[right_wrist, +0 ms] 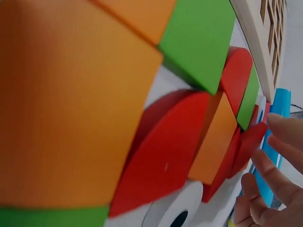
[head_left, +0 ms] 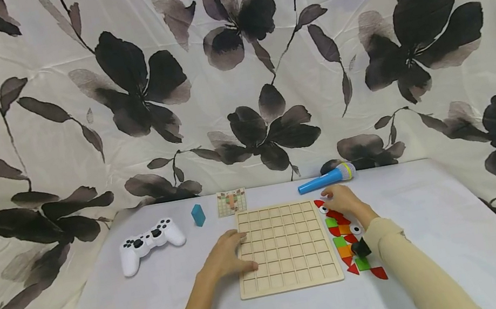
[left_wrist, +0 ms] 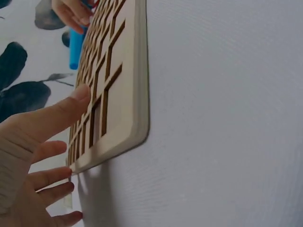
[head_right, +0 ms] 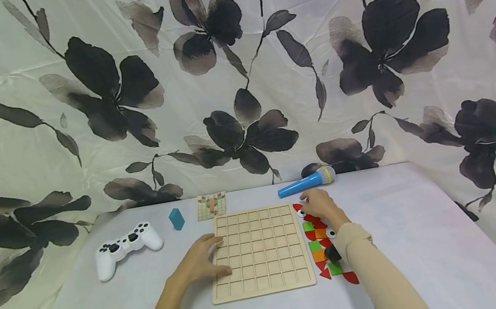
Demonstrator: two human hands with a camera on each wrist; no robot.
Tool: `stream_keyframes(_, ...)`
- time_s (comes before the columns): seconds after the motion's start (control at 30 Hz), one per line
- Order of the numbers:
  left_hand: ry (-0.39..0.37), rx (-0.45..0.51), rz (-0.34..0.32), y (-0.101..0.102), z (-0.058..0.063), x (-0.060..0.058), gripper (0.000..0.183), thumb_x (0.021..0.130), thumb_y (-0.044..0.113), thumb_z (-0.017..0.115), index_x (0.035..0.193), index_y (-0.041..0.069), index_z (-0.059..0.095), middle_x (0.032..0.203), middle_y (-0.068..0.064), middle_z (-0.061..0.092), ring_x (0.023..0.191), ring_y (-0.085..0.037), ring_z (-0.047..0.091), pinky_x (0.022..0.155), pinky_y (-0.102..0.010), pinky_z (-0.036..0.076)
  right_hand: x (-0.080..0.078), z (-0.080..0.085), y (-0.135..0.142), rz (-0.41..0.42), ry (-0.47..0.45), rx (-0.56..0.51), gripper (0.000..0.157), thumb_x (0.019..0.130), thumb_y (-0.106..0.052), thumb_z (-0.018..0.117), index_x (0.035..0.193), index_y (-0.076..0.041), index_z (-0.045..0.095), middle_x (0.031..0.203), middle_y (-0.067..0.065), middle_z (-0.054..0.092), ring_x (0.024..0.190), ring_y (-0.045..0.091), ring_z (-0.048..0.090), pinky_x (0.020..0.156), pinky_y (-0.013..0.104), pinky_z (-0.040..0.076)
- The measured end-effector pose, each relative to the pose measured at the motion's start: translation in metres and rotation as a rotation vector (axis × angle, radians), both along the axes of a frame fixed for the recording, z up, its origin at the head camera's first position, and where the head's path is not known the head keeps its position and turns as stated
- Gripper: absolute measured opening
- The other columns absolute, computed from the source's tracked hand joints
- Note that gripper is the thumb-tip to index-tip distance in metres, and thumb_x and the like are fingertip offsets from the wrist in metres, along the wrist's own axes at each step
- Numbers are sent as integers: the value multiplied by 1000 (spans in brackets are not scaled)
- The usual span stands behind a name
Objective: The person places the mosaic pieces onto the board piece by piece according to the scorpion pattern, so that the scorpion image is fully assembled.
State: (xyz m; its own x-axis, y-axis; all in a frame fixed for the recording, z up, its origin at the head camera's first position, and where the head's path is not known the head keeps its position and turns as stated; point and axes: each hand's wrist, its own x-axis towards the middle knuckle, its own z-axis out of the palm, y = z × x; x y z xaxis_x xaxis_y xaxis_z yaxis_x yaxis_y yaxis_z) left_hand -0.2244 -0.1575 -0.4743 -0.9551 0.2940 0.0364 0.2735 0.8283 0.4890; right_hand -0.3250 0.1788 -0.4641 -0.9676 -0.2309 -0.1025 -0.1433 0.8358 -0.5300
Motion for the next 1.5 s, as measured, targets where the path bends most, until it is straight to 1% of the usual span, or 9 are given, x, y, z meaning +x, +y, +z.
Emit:
stream_keyframes(0.13, -61, 20, -46, -3, -2, -2, 85, 60, 41, 86, 126, -4, 56, 140, -26, 41, 128, -44, 39, 103, -55, 37, -5, -1, -3, 4, -27, 13, 35, 85, -12, 65, 115, 6, 62, 109, 24, 62, 95, 32, 56, 89, 46, 49)
stream_keyframes(0.33, -153, 58, -106, -13, -3, -6, 98, 53, 32, 91, 132, -7, 48, 146, -26, 32, 133, -44, 31, 107, -54, 33, -8, -3, -8, -19, -18, 49, 34, 86, -17, 66, 113, 3, 65, 111, 20, 63, 100, 33, 56, 90, 52, 44)
stream_keyframes(0.5, -221, 85, -110, -17, 0, -6, 106, 50, 25, 93, 138, -7, 41, 149, -24, 28, 135, -45, 27, 108, -55, 30, -8, -3, -13, -44, -24, 69, 34, 85, -21, 68, 112, 0, 67, 110, 16, 66, 104, 35, 55, 87, 57, 40)
stream_keyframes(0.7, -234, 87, -79, -16, -1, -6, 113, 49, 25, 93, 140, -9, 35, 150, -22, 27, 137, -42, 26, 110, -52, 28, -9, -1, -16, -81, -29, 47, 29, 83, -20, 71, 105, -1, 70, 104, 14, 68, 101, 35, 57, 85, 57, 39)
stream_keyframes(1.0, -232, 100, -80, -16, -3, -5, 114, 49, 23, 94, 141, -10, 33, 150, -23, 28, 137, -42, 26, 111, -50, 28, -12, 0, -18, -112, -58, -29, 22, 79, -13, 74, 96, 1, 71, 86, 11, 69, 89, 29, 57, 84, 55, 39)
stream_keyframes(1.13, -239, 101, -80, -17, -3, -5, 114, 49, 24, 93, 141, -9, 33, 150, -23, 28, 137, -42, 26, 110, -51, 28, -15, 0, -17, -121, -68, -62, 18, 78, -10, 74, 92, 1, 71, 83, 10, 68, 81, 24, 56, 80, 47, 43)
stream_keyframes(1.3, -241, 110, -76, -17, -3, -5, 114, 49, 24, 93, 141, -9, 34, 150, -23, 28, 137, -41, 26, 110, -51, 29, -17, 1, -15, -106, -94, -148, 18, 81, -7, 71, 95, 6, 69, 87, 15, 66, 72, 20, 55, 59, 26, 47)
stream_keyframes(1.4, -238, 112, -79, -16, -3, -5, 114, 49, 24, 93, 141, -9, 34, 150, -23, 28, 137, -41, 27, 110, -51, 29, -18, 1, -15, -85, -79, -186, 18, 84, -6, 67, 97, 7, 68, 90, 17, 67, 72, 19, 57, 59, 23, 47)
stream_keyframes(1.5, -240, 117, -76, -16, -3, -5, 114, 49, 24, 94, 140, -9, 34, 150, -22, 28, 137, -41, 27, 110, -51, 29, -19, 4, -18, -51, -65, -226, 19, 86, -4, 64, 100, 9, 68, 91, 18, 67, 74, 19, 58, 62, 24, 49)
